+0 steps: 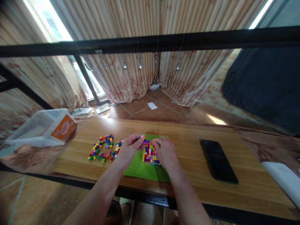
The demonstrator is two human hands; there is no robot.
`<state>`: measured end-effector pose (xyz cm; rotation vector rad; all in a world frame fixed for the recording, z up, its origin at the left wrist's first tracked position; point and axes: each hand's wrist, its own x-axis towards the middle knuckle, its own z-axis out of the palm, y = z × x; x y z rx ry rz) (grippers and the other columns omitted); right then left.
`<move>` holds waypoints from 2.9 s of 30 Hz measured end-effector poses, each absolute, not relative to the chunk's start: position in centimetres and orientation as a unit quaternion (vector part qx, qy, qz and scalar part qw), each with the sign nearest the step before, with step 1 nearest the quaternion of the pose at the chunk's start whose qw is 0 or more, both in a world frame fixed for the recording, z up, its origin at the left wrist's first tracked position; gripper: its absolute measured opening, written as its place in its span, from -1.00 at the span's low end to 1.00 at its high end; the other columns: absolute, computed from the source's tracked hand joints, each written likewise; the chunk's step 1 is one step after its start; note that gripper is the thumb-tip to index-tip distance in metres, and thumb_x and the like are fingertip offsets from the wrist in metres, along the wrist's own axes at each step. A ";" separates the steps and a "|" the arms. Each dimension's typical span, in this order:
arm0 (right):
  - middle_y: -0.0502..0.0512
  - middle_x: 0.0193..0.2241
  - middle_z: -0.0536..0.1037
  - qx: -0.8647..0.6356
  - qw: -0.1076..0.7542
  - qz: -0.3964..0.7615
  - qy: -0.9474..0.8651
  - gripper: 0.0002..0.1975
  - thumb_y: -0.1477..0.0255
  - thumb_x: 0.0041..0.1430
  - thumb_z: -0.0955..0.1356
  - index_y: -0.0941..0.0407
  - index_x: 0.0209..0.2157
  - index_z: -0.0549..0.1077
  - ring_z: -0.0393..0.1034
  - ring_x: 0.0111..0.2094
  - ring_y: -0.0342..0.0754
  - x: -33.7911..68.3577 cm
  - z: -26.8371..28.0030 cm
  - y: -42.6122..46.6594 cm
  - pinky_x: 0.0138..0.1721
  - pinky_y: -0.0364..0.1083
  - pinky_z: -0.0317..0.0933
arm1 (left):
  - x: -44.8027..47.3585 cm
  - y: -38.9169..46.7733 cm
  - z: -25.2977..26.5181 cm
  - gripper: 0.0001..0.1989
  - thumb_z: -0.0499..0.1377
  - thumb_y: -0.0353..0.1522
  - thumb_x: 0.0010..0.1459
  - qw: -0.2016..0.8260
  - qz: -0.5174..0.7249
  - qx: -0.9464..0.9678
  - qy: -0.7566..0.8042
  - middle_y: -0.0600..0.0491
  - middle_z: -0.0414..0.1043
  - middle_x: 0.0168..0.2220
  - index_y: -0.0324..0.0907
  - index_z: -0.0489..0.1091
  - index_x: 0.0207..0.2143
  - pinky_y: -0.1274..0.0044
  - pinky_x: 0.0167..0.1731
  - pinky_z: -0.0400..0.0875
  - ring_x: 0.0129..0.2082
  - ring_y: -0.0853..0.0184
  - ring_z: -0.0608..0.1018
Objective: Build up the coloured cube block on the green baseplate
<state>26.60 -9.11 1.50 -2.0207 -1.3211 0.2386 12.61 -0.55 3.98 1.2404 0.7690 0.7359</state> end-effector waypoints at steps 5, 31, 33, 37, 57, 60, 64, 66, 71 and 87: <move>0.16 -0.25 0.65 -0.767 0.417 0.091 -0.479 -0.75 0.31 0.24 0.31 0.05 -0.28 0.64 0.51 -0.20 0.07 26.5 0.9 -9.5 -0.09 0.04 0.32 | 12.9 -0.9 4.1 -0.82 0.31 -0.29 0.00 0.686 0.324 0.564 0.326 0.15 0.39 -0.59 -0.24 0.47 -0.45 0.62 -0.49 0.32 -0.57 0.48 0.41; 0.06 -0.47 0.59 -0.650 0.583 0.288 -0.394 -0.66 0.13 0.10 0.41 0.13 -0.39 0.62 0.41 -0.42 -0.07 25.5 3.3 -10.3 -0.35 -0.09 0.24 | 12.9 -1.5 4.6 -0.85 0.22 -0.31 0.12 0.628 0.291 0.673 0.262 0.14 0.39 -0.55 -0.24 0.45 -0.40 0.60 -0.48 0.27 -0.53 0.46 0.38; 0.06 -0.50 0.58 -0.647 0.586 0.304 -0.381 -0.65 0.11 0.06 0.43 0.14 -0.43 0.61 0.39 -0.45 -0.08 25.4 3.3 -10.3 -0.38 -0.09 0.24 | 12.9 -1.5 4.6 -0.86 0.22 -0.32 0.12 0.622 0.295 0.680 0.255 0.14 0.38 -0.56 -0.24 0.45 -0.41 0.60 -0.48 0.26 -0.53 0.46 0.37; 0.06 -0.49 0.60 -0.624 0.611 0.332 -0.356 -0.67 0.12 0.01 0.45 0.13 -0.44 0.61 0.41 -0.47 -0.07 25.7 3.3 -10.3 -0.39 -0.09 0.26 | 12.9 -1.3 4.6 -0.85 0.23 -0.31 0.10 0.635 0.294 0.670 0.247 0.14 0.39 -0.56 -0.23 0.46 -0.41 0.59 -0.48 0.27 -0.54 0.46 0.38; 0.08 -0.33 0.59 -0.731 0.444 0.102 -0.507 -0.85 0.24 0.13 0.42 -0.03 -0.39 0.64 0.43 -0.21 0.06 28.0 0.8 -10.0 -0.11 0.06 0.25 | 12.5 0.0 5.0 -0.79 0.34 -0.26 -0.01 0.670 0.362 0.553 0.338 0.15 0.41 -0.54 -0.23 0.48 -0.46 0.62 -0.47 0.35 -0.54 0.49 0.41; 0.07 -0.35 0.59 -0.728 0.449 0.104 -0.507 -0.86 0.25 0.11 0.43 -0.02 -0.41 0.63 0.43 -0.23 0.05 28.0 0.7 -9.8 -0.11 0.05 0.25 | 12.5 0.0 4.9 -0.82 0.32 -0.29 0.00 0.668 0.361 0.555 0.340 0.15 0.40 -0.55 -0.23 0.48 -0.45 0.62 -0.47 0.35 -0.54 0.49 0.41; 0.07 -0.37 0.58 -0.735 0.454 0.103 -0.492 -0.86 0.26 0.07 0.45 0.02 -0.46 0.59 0.42 -0.26 0.04 27.9 0.8 -9.5 -0.13 0.05 0.24 | 12.4 -0.1 4.9 -0.84 0.29 -0.31 0.03 0.663 0.362 0.563 0.336 0.15 0.40 -0.56 -0.24 0.47 -0.44 0.61 -0.48 0.34 -0.54 0.49 0.41; 0.08 -0.36 0.60 -0.743 0.459 0.103 -0.476 -0.85 0.26 0.05 0.45 0.04 -0.45 0.58 0.43 -0.27 0.03 27.8 0.8 -9.4 -0.14 0.04 0.24 | 12.4 0.0 4.8 -0.84 0.28 -0.31 0.04 0.657 0.360 0.570 0.337 0.14 0.39 -0.56 -0.24 0.47 -0.44 0.61 -0.49 0.33 -0.55 0.48 0.41; 0.12 -0.29 0.65 -0.743 0.483 0.167 -0.432 -0.73 0.22 -0.03 0.48 0.07 -0.30 0.63 0.48 -0.26 0.03 27.9 0.5 -9.4 -0.15 0.03 0.29 | 12.4 0.2 4.4 -0.81 0.27 -0.27 0.06 0.638 0.359 0.594 0.334 0.14 0.38 -0.59 -0.24 0.46 -0.44 0.60 -0.51 0.28 -0.57 0.48 0.38; 0.12 -0.46 0.67 -0.716 0.522 0.297 -0.357 -0.65 0.15 -0.17 0.52 0.12 -0.38 0.67 0.49 -0.47 -0.01 28.0 0.3 -9.0 -0.41 -0.04 0.33 | 12.6 -0.4 3.7 -0.84 0.26 -0.29 0.05 0.637 0.325 0.619 0.324 0.13 0.40 -0.56 -0.23 0.47 -0.46 0.60 -0.49 0.30 -0.54 0.45 0.39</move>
